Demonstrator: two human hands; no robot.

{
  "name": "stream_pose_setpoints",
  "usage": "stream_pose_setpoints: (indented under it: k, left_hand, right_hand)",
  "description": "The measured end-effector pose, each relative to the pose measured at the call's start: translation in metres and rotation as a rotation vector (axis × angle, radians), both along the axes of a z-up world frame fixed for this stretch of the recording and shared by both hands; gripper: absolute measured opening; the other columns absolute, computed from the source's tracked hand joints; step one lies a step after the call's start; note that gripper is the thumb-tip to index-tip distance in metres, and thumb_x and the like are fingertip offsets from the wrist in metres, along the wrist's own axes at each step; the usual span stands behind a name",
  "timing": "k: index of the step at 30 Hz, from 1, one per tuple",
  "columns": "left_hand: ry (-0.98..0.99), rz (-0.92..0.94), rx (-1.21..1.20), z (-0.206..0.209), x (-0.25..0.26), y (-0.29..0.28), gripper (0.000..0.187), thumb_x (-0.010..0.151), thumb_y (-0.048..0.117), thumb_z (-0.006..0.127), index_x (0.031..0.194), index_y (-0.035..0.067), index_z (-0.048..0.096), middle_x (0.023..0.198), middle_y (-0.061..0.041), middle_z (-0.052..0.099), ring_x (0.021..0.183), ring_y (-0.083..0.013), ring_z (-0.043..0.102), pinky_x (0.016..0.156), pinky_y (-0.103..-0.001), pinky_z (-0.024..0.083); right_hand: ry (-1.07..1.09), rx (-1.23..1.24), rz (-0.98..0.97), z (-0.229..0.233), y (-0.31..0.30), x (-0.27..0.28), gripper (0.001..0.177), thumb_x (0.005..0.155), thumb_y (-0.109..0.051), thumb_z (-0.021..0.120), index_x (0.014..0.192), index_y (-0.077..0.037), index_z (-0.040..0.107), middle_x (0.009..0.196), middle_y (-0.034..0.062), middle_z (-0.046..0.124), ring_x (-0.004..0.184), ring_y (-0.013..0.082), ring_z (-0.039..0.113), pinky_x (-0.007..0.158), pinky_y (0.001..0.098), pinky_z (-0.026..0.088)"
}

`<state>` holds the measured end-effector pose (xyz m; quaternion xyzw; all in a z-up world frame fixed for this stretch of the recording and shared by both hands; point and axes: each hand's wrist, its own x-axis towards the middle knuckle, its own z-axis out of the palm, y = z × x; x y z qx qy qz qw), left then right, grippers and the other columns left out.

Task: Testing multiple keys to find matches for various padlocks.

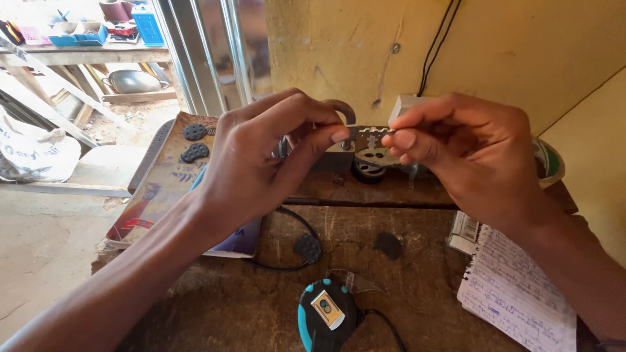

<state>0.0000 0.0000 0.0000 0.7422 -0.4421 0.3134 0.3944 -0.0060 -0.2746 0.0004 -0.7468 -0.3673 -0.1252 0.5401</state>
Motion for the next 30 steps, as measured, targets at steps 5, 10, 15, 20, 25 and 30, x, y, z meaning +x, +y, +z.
stream_pose_setpoints:
  k: [5,10,15,20,25,30]
  left_hand:
    - [0.112,0.017,-0.019,0.004,-0.003,-0.003,0.013,0.103,0.011,0.070,0.111,0.001,0.068,0.095,-0.008,0.076,0.077,-0.0116,0.075,0.065,-0.026,0.061]
    - [0.035,-0.022,0.029,-0.006,0.007,-0.003,0.021,0.107,0.013,0.070,0.123,0.000,0.066,0.095,-0.009,0.075,0.072,-0.0112,0.073,0.065,-0.026,0.058]
    - [-0.121,-0.020,0.072,-0.001,0.001,-0.001,0.027,0.103,0.018,0.073,0.122,-0.001,0.068,0.109,-0.014,0.074,0.088,-0.0165,0.075,0.077,-0.027,0.066]
    - [0.023,0.046,0.072,0.001,0.001,0.000,0.011,0.106,0.012,0.070,0.112,0.003,0.073,0.103,-0.009,0.078,0.081,-0.0143,0.076,0.067,-0.027,0.060]
    - [0.005,0.016,0.003,0.004,-0.005,-0.001,0.014,0.107,0.009,0.069,0.120,0.002,0.071,0.109,-0.010,0.078,0.088,-0.0152,0.078,0.072,-0.027,0.064]
    - [0.136,0.015,0.008,0.008,-0.006,-0.001,0.024,0.104,0.010,0.067,0.126,0.002,0.066,0.107,-0.011,0.077,0.075,-0.0127,0.075,0.063,-0.027,0.063]
  right_hand:
    - [-0.008,-0.052,-0.087,0.004,0.005,-0.007,0.016,0.101,-0.008,0.071,0.116,-0.002,0.070,0.100,0.0089,0.075,0.089,0.0107,0.073,0.077,0.0247,0.062]
    - [-0.050,-0.029,-0.045,0.002,-0.001,0.000,0.011,0.104,-0.007,0.070,0.114,-0.002,0.070,0.103,0.0103,0.075,0.093,0.0137,0.075,0.086,0.0278,0.066]
    - [0.134,0.123,0.064,0.003,-0.001,0.005,0.013,0.103,-0.004,0.068,0.115,-0.003,0.071,0.103,0.0118,0.076,0.091,0.0160,0.074,0.084,0.0308,0.066]
    - [0.099,0.015,0.030,0.002,0.002,0.002,0.015,0.100,-0.007,0.068,0.114,-0.003,0.071,0.101,0.0102,0.076,0.088,0.0136,0.074,0.080,0.0286,0.065]
    - [0.068,-0.036,-0.023,0.004,0.009,-0.004,0.020,0.097,-0.009,0.071,0.115,-0.002,0.070,0.103,0.0080,0.075,0.089,0.0113,0.072,0.078,0.0265,0.063]
    - [0.126,-0.056,-0.034,0.001,0.005,0.001,0.019,0.095,-0.010,0.071,0.112,-0.003,0.072,0.096,0.0068,0.077,0.085,0.0108,0.075,0.076,0.0258,0.065]
